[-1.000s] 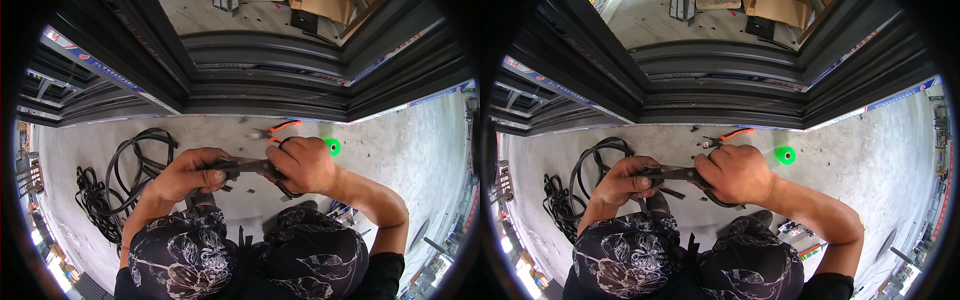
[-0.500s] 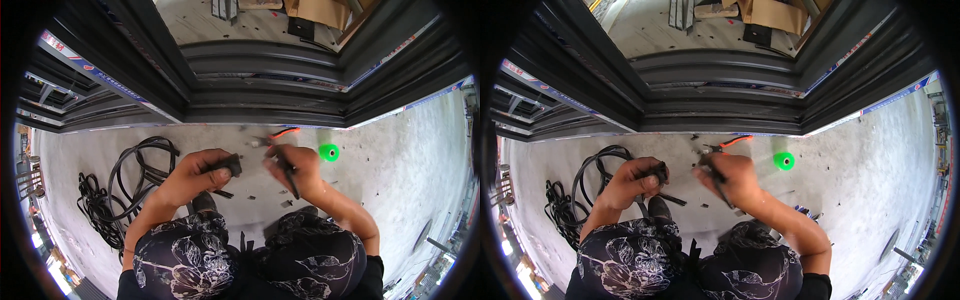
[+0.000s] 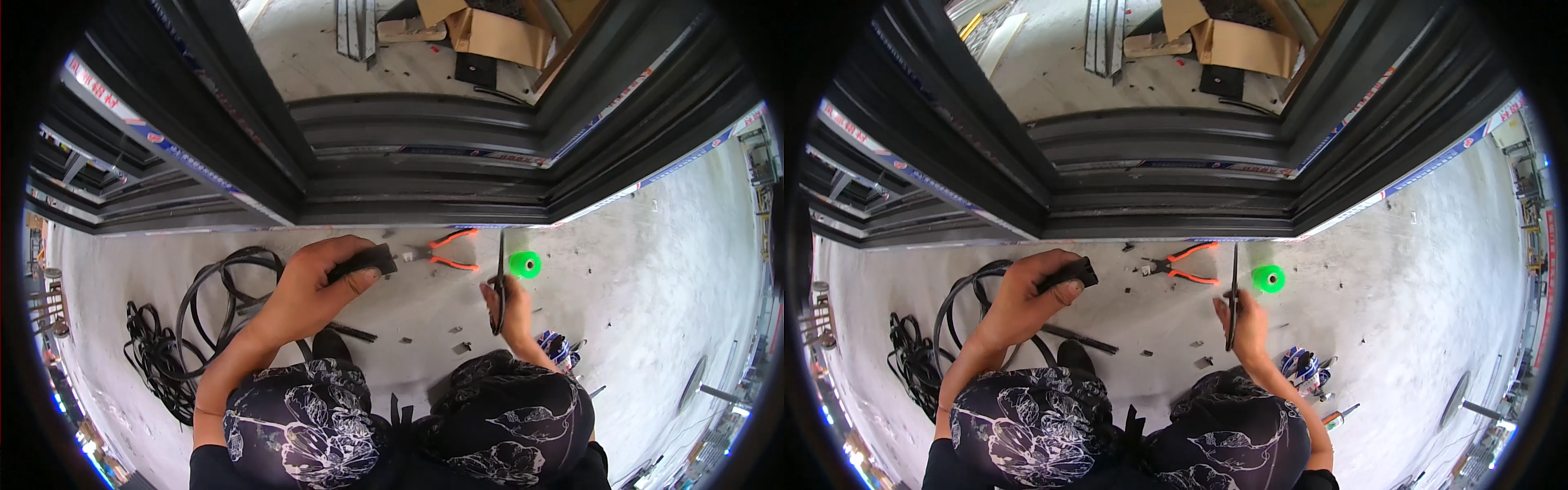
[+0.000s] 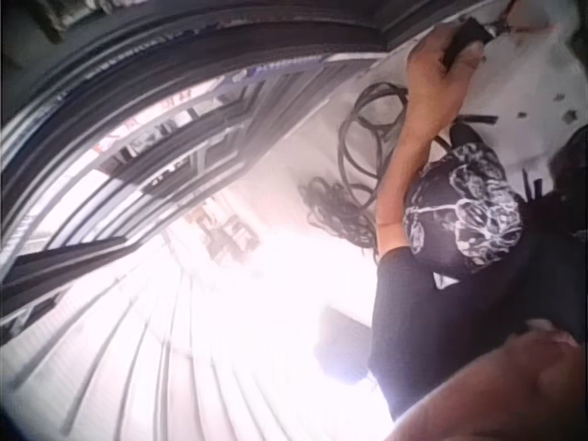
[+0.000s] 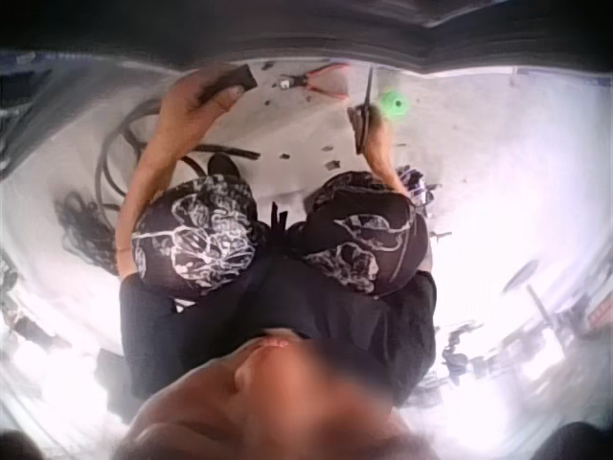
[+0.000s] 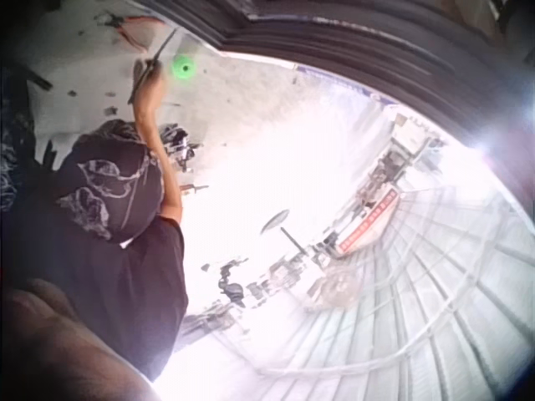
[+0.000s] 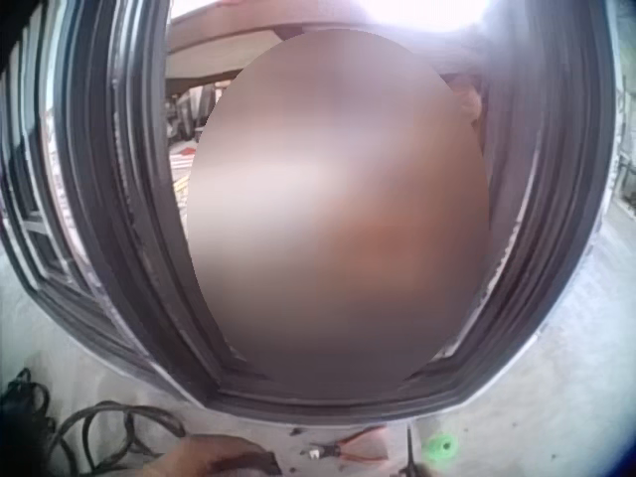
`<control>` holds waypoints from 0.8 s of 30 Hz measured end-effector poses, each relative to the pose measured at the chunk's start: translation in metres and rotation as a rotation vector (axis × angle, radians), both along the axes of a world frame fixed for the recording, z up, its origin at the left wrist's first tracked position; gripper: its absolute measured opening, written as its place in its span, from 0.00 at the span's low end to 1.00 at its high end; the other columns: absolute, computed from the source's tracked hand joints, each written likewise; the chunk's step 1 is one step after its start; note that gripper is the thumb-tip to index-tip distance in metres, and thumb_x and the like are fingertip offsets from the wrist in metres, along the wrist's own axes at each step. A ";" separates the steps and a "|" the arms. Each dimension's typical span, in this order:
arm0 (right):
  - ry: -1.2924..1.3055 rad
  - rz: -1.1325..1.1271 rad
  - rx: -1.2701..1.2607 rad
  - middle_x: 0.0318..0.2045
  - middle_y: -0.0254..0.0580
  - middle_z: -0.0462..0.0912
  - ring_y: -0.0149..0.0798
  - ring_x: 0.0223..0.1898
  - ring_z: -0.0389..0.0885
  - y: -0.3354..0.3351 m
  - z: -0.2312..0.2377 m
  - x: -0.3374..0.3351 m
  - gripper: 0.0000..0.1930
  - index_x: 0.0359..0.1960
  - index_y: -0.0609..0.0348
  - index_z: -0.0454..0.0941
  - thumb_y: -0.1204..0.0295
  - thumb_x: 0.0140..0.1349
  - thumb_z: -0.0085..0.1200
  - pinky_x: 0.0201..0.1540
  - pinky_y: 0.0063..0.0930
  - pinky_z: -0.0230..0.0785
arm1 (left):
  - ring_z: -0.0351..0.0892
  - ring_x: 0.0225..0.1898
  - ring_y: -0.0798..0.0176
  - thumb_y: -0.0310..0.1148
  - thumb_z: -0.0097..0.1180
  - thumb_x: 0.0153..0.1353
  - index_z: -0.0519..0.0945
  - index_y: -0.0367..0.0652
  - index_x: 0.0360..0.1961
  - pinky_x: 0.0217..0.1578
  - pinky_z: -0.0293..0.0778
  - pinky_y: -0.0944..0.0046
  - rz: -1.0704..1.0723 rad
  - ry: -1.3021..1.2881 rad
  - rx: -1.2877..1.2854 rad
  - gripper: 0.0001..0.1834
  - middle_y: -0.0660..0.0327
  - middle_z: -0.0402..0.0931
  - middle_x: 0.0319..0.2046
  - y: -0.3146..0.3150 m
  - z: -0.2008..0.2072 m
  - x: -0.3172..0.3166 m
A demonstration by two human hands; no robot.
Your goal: The person cuts a rubber seal with scissors, presses it into the grooves of a metal frame, and applies sealant using a caulking gun before fitting more seals to a standing window assembly.
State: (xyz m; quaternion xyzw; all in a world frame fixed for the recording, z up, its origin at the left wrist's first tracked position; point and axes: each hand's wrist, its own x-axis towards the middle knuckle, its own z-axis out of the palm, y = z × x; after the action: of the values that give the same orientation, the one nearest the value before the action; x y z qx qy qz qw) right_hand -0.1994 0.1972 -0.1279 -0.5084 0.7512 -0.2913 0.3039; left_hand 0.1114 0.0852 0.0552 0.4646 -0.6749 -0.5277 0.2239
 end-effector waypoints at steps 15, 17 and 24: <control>0.162 0.456 -0.445 0.29 0.38 0.75 0.45 0.33 0.74 -0.056 0.131 -0.010 0.26 0.43 0.54 0.80 0.62 0.40 0.74 0.35 0.36 0.69 | 0.69 0.34 0.72 0.33 0.59 0.66 0.78 0.32 0.49 0.37 0.70 0.69 -0.122 0.064 0.326 0.16 0.63 0.77 0.33 -0.030 -0.016 -0.046; 0.223 0.567 -0.476 0.29 0.36 0.75 0.44 0.33 0.74 -0.078 0.156 -0.006 0.26 0.43 0.53 0.81 0.61 0.40 0.74 0.34 0.35 0.69 | 0.69 0.35 0.73 0.33 0.59 0.66 0.78 0.32 0.50 0.38 0.70 0.70 -0.129 0.074 0.343 0.17 0.63 0.77 0.35 -0.028 -0.014 -0.048; 0.400 0.892 -0.459 0.30 0.32 0.75 0.40 0.32 0.73 -0.101 0.172 0.005 0.25 0.43 0.49 0.81 0.53 0.44 0.70 0.30 0.32 0.70 | 0.75 0.45 0.71 0.24 0.58 0.65 0.77 0.32 0.54 0.47 0.72 0.70 -0.187 0.144 0.388 0.17 0.59 0.79 0.43 -0.014 -0.016 -0.034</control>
State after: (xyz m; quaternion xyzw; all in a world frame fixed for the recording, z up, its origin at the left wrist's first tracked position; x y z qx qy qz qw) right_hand -0.1945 0.0958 0.0445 -0.8769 0.4228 -0.1881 0.1302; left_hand 0.0773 0.0716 0.0395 0.3955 -0.5831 -0.6980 0.1282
